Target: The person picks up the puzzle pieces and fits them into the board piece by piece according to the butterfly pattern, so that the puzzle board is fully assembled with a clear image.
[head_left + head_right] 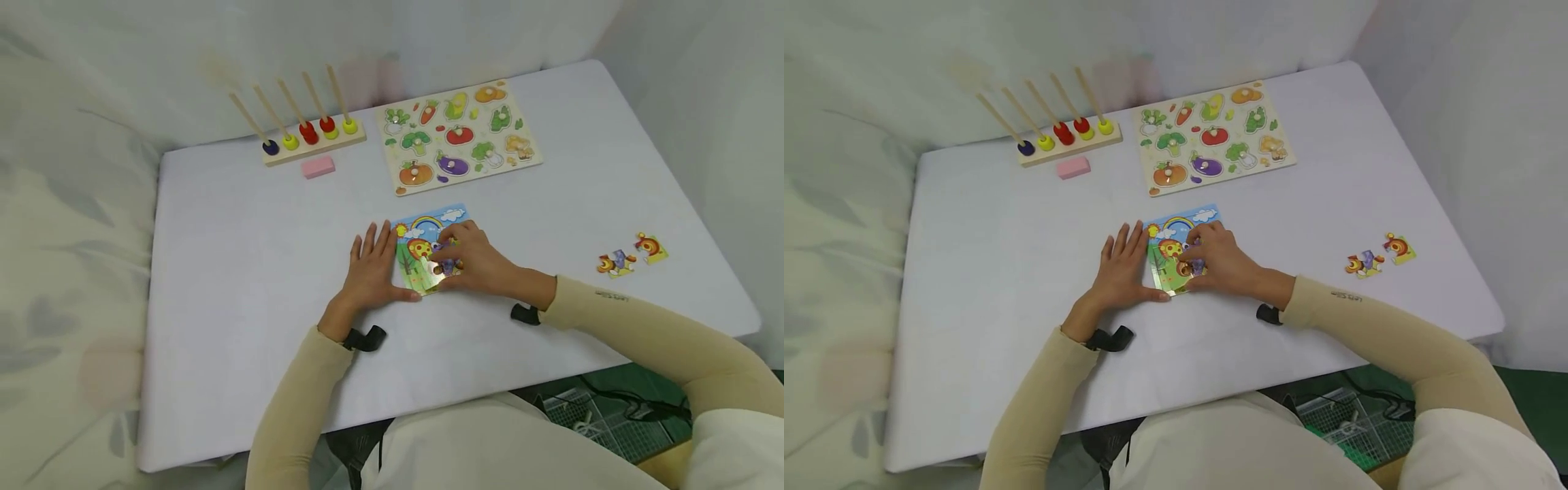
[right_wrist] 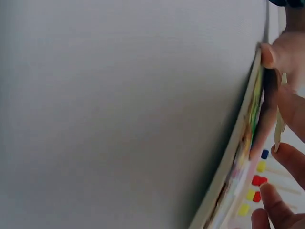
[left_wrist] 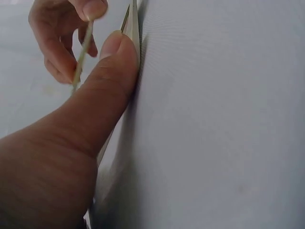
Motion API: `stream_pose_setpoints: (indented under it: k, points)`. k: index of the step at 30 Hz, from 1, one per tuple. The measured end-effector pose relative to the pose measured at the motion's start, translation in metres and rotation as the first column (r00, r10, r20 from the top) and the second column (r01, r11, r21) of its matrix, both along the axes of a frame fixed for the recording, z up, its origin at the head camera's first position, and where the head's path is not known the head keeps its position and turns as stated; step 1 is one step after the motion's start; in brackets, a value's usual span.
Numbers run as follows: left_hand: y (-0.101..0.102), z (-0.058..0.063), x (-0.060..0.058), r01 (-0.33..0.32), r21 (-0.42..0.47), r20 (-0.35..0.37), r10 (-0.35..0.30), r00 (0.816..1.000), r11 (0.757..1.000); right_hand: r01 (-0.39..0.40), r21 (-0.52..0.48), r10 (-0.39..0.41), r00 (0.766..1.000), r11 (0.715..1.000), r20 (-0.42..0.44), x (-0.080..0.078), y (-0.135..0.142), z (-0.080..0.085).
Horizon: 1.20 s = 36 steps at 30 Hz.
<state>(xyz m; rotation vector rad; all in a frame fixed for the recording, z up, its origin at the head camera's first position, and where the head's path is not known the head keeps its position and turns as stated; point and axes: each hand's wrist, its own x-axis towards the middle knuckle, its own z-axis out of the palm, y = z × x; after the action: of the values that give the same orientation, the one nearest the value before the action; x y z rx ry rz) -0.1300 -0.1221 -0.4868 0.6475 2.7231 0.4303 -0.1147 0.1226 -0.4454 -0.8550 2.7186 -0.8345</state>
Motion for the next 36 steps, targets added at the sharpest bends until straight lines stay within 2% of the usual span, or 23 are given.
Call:
stream_pose_setpoints:
  k: [4, 10, 15, 22, 31, 36]
  points:
    - [0.002, 0.0, 0.0, 0.008, -0.011, -0.011, -0.008, 1.0, 1.0, 0.018, 0.043, -0.019, 1.0, 0.999, 0.006, 0.0, -0.01, -0.006]
    - [0.003, 0.004, -0.001, 0.018, -0.017, -0.019, -0.018, 1.0, 1.0, 0.025, 0.077, -0.025, 1.0, 0.997, 0.0, 0.001, -0.012, -0.008]
    - [0.001, 0.006, -0.002, 0.013, -0.03, -0.026, -0.014, 1.0, 0.999, 0.007, 0.084, -0.005, 1.0, 0.996, -0.02, -0.001, -0.015, -0.01]
    - [-0.001, 0.008, -0.002, 0.006, -0.02, -0.02, -0.007, 1.0, 1.0, 0.01, 0.086, -0.009, 1.0, 0.996, -0.006, -0.004, -0.019, -0.012]
    - [0.001, 0.005, 0.0, 0.005, -0.017, 0.012, -0.005, 1.0, 1.0, -0.018, 0.16, 0.026, 0.999, 0.987, -0.046, -0.003, -0.017, -0.013]
    - [0.001, 0.004, 0.001, -0.005, -0.018, 0.014, 0.005, 1.0, 1.0, -0.05, 0.21, 0.076, 0.99, 0.976, -0.119, -0.001, -0.018, -0.012]
